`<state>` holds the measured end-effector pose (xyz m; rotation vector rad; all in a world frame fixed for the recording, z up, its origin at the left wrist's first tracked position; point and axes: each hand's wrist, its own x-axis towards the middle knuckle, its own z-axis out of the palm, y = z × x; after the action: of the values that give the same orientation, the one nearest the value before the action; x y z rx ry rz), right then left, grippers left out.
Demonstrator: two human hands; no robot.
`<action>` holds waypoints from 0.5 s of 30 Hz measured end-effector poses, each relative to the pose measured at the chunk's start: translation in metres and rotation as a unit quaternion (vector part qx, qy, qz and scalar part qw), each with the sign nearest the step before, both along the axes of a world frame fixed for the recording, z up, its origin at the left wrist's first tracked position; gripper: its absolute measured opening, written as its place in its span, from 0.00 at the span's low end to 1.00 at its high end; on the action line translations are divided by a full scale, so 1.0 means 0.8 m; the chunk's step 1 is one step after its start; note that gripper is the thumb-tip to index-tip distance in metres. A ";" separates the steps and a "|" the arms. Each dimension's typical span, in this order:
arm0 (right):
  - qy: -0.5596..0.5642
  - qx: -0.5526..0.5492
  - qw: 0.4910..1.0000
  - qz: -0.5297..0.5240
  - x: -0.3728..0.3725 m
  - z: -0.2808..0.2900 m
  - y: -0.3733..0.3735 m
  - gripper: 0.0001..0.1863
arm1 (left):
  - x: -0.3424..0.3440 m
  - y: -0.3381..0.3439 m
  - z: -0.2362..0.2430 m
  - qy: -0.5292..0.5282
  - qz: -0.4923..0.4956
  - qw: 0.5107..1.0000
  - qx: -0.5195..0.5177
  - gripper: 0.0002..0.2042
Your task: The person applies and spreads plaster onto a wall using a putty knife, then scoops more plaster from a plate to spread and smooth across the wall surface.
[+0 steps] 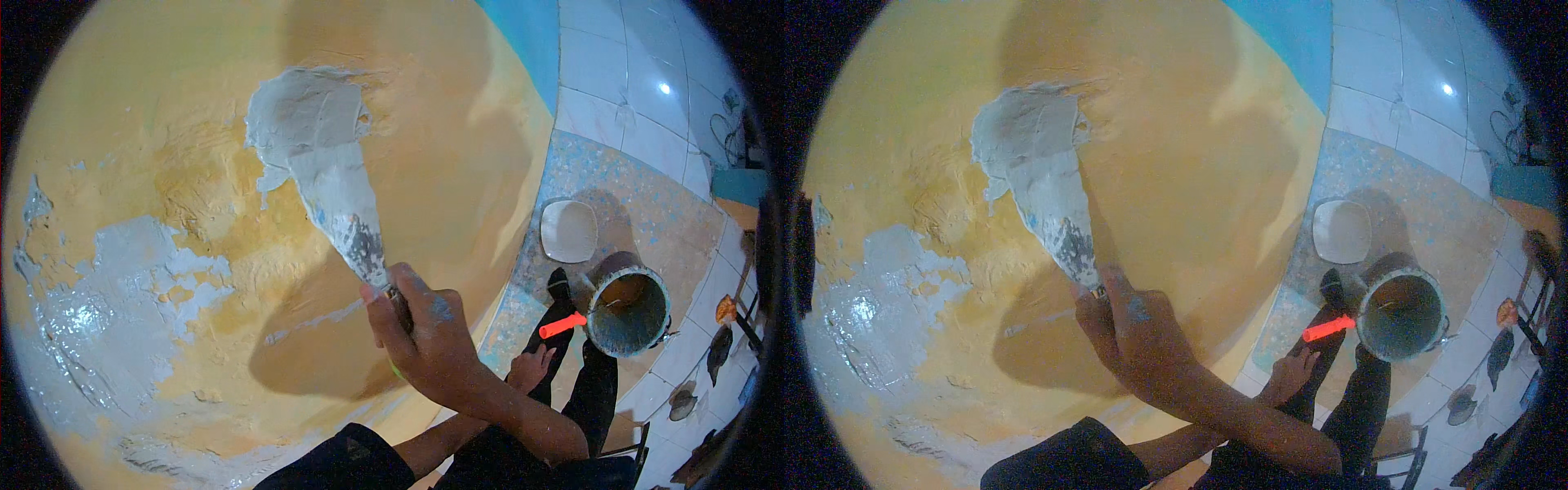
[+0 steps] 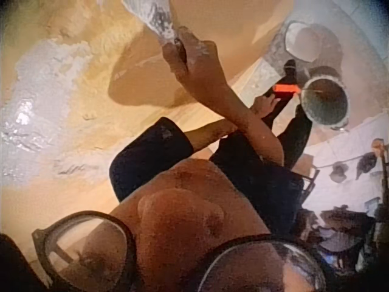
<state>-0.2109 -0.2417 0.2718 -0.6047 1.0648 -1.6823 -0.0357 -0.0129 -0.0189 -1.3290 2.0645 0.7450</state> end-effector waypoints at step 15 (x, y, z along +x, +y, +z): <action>0.201 -0.024 0.972 -0.123 0.013 -0.049 -0.016 0.11 | 0.001 -0.003 -0.005 -0.144 0.005 0.972 0.188 0.23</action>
<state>-0.2006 -0.2545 0.2323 -0.9016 1.4370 -1.8493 -0.0351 -0.0155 -0.0229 -1.1541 1.5969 0.8431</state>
